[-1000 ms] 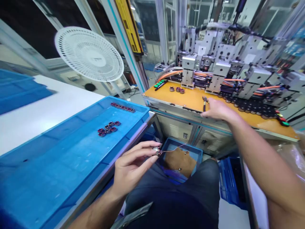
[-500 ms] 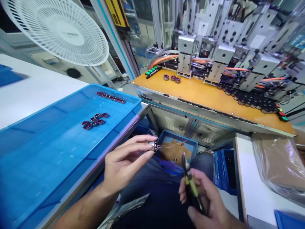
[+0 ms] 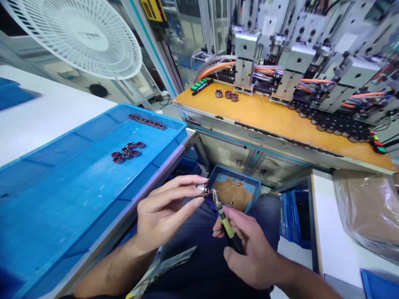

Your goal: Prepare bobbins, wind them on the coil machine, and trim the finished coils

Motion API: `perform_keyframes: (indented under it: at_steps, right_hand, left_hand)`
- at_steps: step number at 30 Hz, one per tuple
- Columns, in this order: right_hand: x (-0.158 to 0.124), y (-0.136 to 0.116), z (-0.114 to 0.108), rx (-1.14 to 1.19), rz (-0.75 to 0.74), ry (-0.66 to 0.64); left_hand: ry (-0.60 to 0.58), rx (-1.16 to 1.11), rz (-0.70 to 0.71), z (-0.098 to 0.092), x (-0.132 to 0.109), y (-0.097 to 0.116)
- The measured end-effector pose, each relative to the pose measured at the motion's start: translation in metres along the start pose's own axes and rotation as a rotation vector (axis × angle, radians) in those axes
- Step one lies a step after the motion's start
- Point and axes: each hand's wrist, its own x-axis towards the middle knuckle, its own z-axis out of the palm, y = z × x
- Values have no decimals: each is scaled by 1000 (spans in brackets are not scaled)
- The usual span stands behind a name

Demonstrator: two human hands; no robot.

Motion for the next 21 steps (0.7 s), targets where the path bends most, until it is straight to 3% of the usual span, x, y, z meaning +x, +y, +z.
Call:
perform_keyframes:
  at_steps: [9, 16, 21]
  right_hand:
    - [11, -10, 4, 24, 61, 17]
    - [8, -2, 5, -67, 38, 69]
    - [9, -7, 3, -158, 213, 121]
  left_hand:
    - [-13, -21, -7, -1, 0, -3]
    - [-25, -24, -20, -1, -1, -4]
    - [-31, -22, -29, 0, -2, -8]
